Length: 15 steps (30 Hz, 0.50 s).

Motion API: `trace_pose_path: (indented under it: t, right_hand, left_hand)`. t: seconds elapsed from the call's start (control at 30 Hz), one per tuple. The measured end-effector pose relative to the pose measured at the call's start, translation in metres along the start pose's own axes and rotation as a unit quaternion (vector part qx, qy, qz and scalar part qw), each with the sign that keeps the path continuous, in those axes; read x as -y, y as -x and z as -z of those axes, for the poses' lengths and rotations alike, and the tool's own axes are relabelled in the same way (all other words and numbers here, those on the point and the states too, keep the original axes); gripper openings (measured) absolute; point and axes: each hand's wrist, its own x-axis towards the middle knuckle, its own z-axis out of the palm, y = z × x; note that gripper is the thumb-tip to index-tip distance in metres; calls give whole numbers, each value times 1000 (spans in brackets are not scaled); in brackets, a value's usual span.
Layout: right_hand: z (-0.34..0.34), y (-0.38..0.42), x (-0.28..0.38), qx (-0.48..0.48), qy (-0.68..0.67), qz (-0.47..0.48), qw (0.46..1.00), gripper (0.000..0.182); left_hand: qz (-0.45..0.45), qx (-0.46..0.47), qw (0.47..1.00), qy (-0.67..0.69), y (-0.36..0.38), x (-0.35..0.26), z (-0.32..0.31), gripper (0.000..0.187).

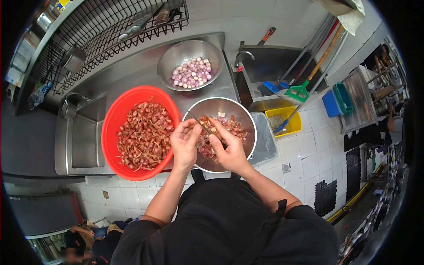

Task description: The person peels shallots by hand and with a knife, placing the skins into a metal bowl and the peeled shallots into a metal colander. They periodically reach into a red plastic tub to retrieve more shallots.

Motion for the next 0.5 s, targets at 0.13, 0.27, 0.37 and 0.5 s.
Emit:
trace_pose_path:
  t: [0.13,0.27,0.37,0.5]
  right_hand:
    - [-1,-1,8,10,14,-4,1000,44]
    - [-4,-7,13,-4,-2,-9,1000,44]
    - [-5,-9,5,-30,24,38,999,41]
    - [-3,-14,5,-38,-43,-15,998,36]
  left_hand:
    - [-21,-10,999,-25,5,-3,-7,22]
    - [-74,-8,994,-82,9,-9,-15,21]
    - [-136,8,987,-89,11,-4,-21,21]
    - [-161,16,981,-111,9,-3,-20,21]
